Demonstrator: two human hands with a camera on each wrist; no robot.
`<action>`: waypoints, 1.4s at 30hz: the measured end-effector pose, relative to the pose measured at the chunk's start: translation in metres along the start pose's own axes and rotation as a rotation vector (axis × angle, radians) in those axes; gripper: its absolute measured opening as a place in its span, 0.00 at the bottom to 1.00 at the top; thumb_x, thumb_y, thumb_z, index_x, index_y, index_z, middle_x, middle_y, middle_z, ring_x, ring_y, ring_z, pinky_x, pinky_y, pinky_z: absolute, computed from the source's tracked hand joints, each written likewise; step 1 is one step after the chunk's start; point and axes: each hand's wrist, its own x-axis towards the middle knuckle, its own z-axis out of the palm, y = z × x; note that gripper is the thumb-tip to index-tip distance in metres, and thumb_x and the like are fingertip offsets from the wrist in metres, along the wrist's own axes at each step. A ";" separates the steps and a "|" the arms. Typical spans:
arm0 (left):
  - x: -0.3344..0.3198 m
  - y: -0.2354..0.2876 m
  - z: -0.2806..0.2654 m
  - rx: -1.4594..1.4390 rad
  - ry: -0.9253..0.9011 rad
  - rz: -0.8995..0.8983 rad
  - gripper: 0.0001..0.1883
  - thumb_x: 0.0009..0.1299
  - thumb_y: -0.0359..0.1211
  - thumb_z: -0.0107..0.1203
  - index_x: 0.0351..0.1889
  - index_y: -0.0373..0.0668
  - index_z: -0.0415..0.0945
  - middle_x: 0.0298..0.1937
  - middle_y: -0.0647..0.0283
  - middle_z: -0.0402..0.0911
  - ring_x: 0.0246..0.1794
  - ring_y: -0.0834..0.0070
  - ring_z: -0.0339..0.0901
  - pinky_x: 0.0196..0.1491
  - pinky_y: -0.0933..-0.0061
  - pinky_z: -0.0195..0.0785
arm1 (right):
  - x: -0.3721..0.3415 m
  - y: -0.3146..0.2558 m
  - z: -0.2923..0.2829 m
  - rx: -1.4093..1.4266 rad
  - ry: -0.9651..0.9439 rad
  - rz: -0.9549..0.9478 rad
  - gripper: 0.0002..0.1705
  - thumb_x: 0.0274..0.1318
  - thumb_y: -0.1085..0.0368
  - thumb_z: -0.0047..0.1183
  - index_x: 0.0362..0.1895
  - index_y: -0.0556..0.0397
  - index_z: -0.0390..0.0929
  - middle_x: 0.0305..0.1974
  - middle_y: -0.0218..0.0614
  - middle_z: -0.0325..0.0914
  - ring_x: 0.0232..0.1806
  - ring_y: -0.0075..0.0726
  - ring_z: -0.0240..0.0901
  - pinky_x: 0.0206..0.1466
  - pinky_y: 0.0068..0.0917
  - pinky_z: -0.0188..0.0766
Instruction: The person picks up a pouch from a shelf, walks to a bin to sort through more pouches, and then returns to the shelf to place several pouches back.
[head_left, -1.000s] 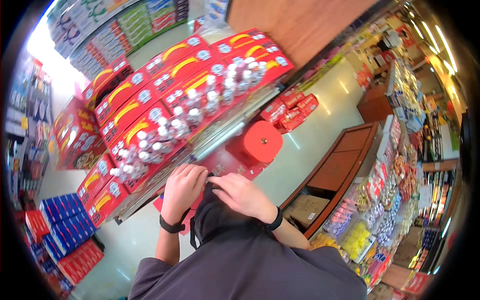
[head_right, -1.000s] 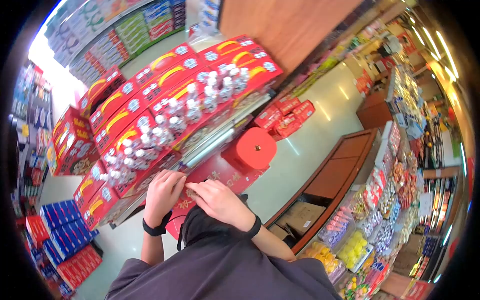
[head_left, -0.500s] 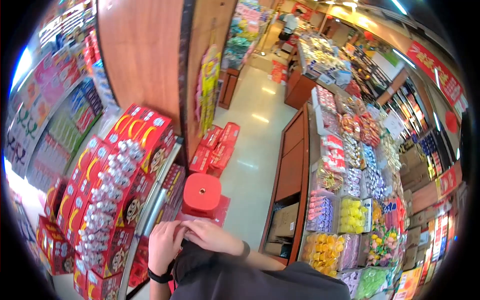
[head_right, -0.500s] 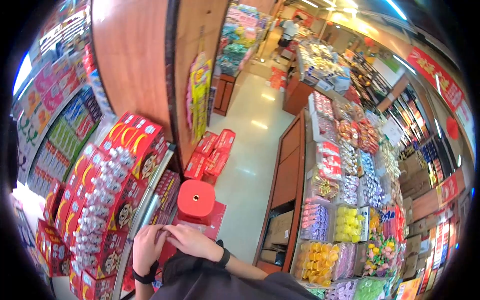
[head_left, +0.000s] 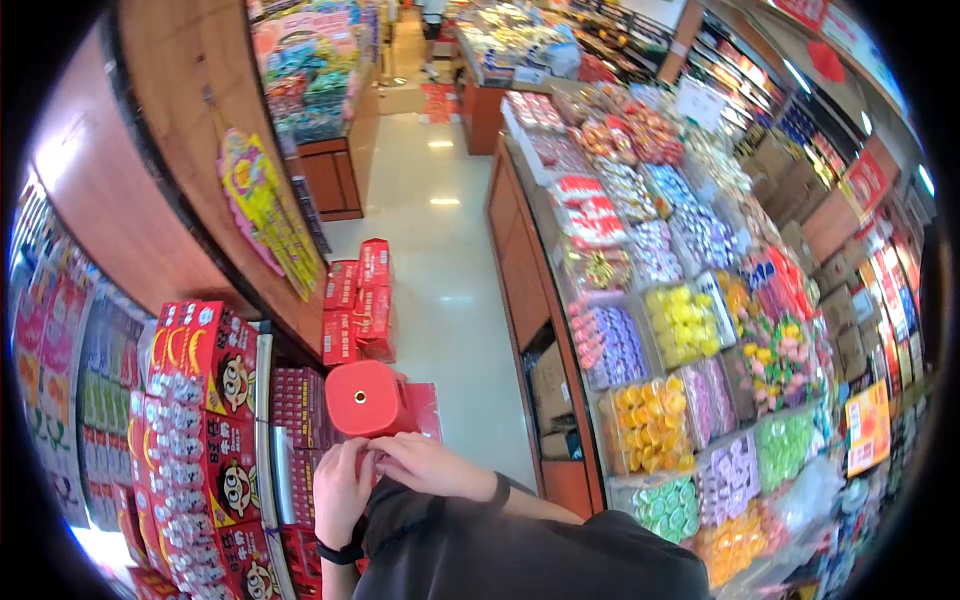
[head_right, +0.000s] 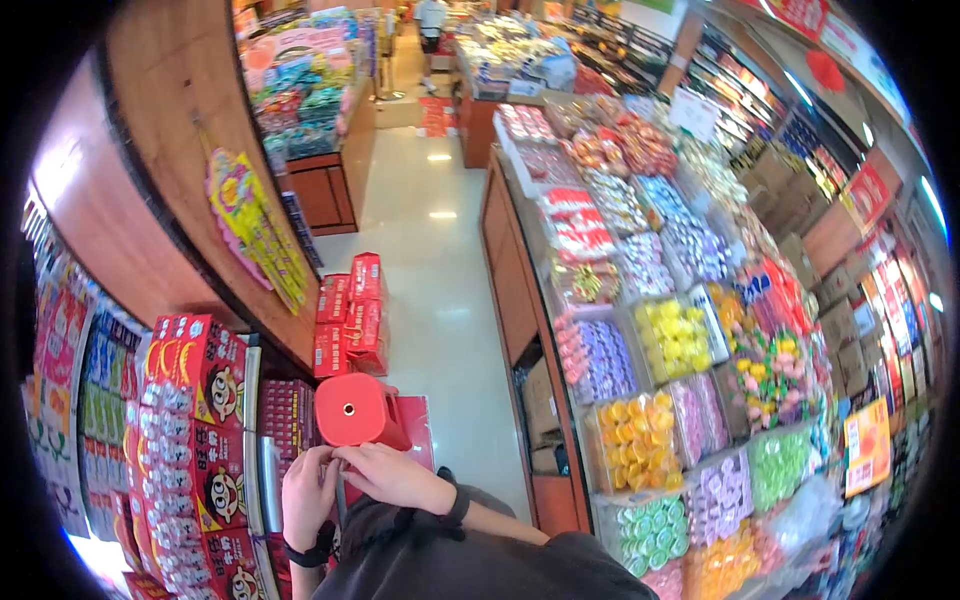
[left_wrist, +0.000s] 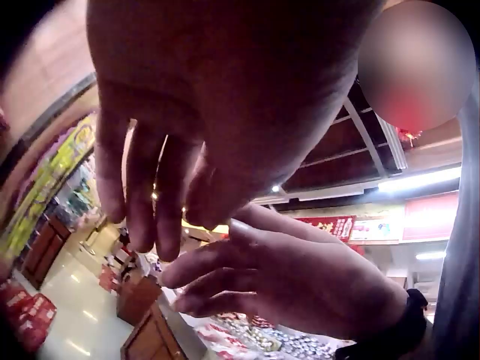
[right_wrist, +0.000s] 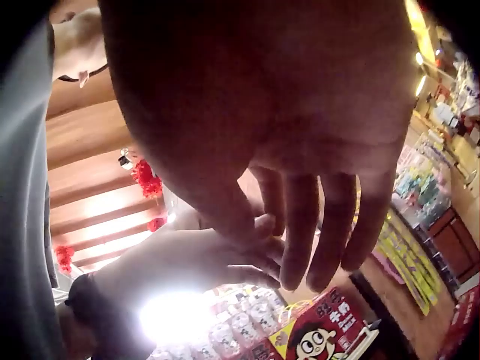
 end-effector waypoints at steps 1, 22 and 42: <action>0.006 0.005 0.008 0.002 -0.033 0.023 0.08 0.73 0.27 0.61 0.47 0.36 0.79 0.37 0.52 0.84 0.38 0.54 0.83 0.44 0.57 0.75 | -0.007 0.004 -0.006 -0.001 0.028 0.008 0.22 0.71 0.61 0.58 0.64 0.54 0.73 0.52 0.46 0.82 0.55 0.55 0.79 0.59 0.46 0.75; 0.089 0.033 0.070 -0.001 -0.310 0.174 0.07 0.73 0.27 0.62 0.46 0.37 0.79 0.38 0.51 0.83 0.37 0.51 0.82 0.40 0.55 0.76 | -0.039 0.036 -0.073 0.012 0.275 0.164 0.21 0.73 0.62 0.54 0.66 0.53 0.73 0.50 0.48 0.82 0.53 0.55 0.80 0.59 0.45 0.76; 0.269 -0.053 0.092 -0.128 -0.244 0.203 0.11 0.70 0.30 0.64 0.49 0.40 0.80 0.39 0.54 0.85 0.40 0.53 0.84 0.43 0.56 0.78 | 0.122 0.109 -0.151 -0.221 0.156 0.185 0.26 0.72 0.61 0.54 0.70 0.55 0.72 0.53 0.51 0.82 0.55 0.58 0.78 0.62 0.48 0.73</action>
